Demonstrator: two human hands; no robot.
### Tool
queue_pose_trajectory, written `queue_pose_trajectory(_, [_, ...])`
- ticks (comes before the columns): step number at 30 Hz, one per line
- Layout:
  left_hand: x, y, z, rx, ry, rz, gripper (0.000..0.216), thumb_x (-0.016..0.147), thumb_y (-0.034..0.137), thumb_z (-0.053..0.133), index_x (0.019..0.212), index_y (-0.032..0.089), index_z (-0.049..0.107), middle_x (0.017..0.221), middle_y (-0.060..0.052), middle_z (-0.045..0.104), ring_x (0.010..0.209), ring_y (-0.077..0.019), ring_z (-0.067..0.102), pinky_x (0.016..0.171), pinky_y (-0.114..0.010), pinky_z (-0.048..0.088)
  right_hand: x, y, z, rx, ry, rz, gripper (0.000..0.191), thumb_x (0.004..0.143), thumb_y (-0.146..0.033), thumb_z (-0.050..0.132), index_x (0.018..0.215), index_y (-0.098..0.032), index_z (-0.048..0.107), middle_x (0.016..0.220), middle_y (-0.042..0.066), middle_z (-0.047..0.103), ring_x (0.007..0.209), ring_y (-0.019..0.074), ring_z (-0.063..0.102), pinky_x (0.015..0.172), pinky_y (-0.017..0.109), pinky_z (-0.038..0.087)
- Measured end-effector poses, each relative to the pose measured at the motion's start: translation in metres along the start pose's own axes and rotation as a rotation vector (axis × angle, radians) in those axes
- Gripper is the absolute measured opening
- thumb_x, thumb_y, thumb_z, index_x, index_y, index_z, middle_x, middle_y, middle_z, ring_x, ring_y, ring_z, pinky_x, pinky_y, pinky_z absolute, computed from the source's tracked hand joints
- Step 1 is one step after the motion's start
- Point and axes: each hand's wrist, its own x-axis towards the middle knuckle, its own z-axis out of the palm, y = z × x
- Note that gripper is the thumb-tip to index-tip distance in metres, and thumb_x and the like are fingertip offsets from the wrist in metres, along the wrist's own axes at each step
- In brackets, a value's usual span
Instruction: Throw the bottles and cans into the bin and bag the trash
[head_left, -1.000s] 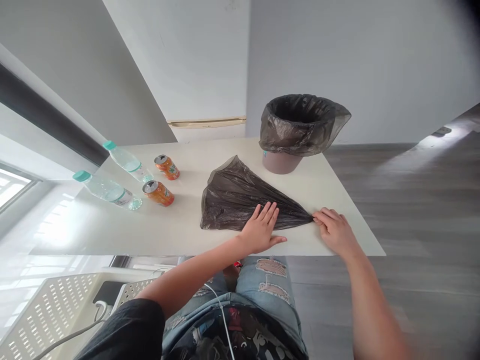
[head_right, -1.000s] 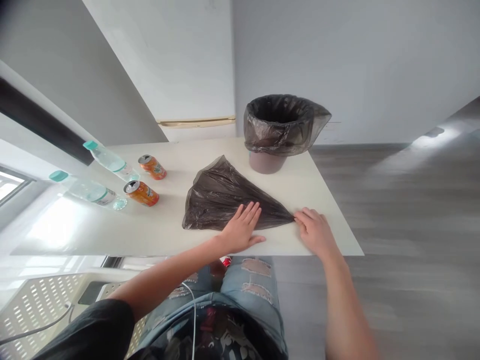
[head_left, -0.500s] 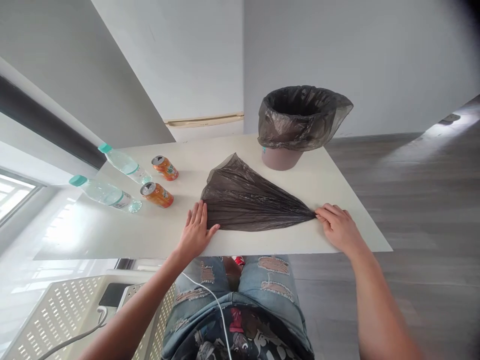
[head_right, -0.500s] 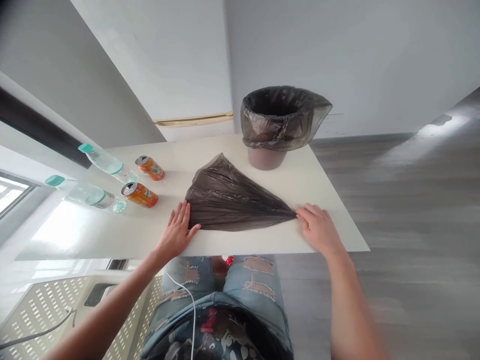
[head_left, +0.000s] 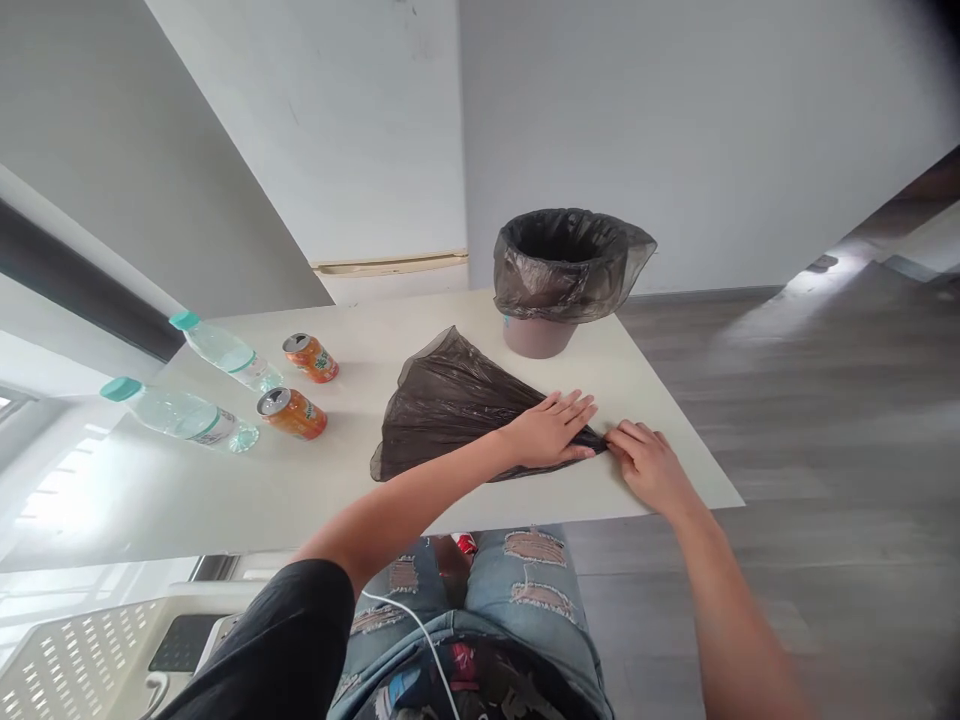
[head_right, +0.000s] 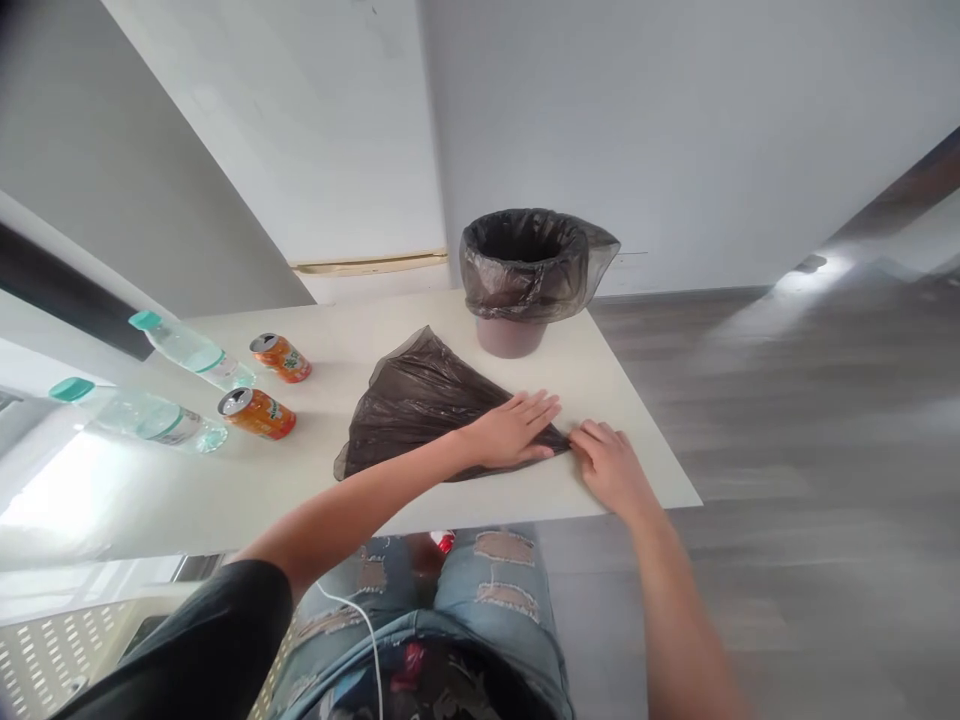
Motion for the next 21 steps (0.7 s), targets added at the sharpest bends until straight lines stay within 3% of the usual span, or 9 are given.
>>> queue_pose_trajectory(2, [0.008, -0.015, 0.012, -0.022, -0.061, -0.009, 0.081, 0.11, 0.063, 0.024, 0.17, 0.009, 0.027, 0.177, -0.015, 0.024, 0.167, -0.0275, 0.015, 0.136, -0.048, 0.014, 0.0, -0.002, -0.001, -0.003, 0.002, -0.003, 0.022, 0.105, -0.02, 0.042, 0.095, -0.024, 0.06, 0.093, 0.007, 0.063, 0.09, 0.025, 0.059, 0.077, 0.038, 0.04])
queue_pose_trajectory(5, [-0.005, -0.047, 0.016, -0.046, -0.039, -0.067, 0.079, 0.109, 0.064, 0.023, 0.171, 0.015, 0.024, 0.177, -0.014, 0.024, 0.167, -0.0265, 0.014, 0.135, -0.052, 0.012, 0.0, -0.004, -0.004, -0.003, -0.012, 0.007, 0.023, 0.106, -0.02, 0.04, 0.096, -0.024, 0.061, 0.094, 0.007, 0.064, 0.091, 0.0249, 0.059, 0.078, 0.039, 0.04])
queue_pose_trajectory(15, [-0.103, -0.183, -0.024, -0.027, -0.032, -0.58, 0.081, 0.109, 0.061, 0.019, 0.172, 0.011, 0.02, 0.179, -0.015, 0.015, 0.168, -0.0314, 0.011, 0.134, -0.058, 0.009, -0.002, 0.002, 0.0, 0.021, -0.023, 0.016, 0.023, 0.107, -0.023, 0.039, 0.097, -0.025, 0.06, 0.094, 0.006, 0.063, 0.091, 0.0251, 0.059, 0.081, 0.04, 0.041])
queue_pose_trajectory(21, [-0.136, -0.224, -0.033, -0.032, 0.036, -0.747, 0.082, 0.109, 0.06, 0.016, 0.171, 0.008, 0.02, 0.179, -0.016, 0.019, 0.167, -0.0357, 0.012, 0.133, -0.061, 0.01, 0.0, -0.003, -0.004, 0.036, -0.03, 0.027, 0.025, 0.107, -0.022, 0.038, 0.096, -0.025, 0.06, 0.094, 0.007, 0.063, 0.09, 0.0248, 0.058, 0.08, 0.04, 0.041])
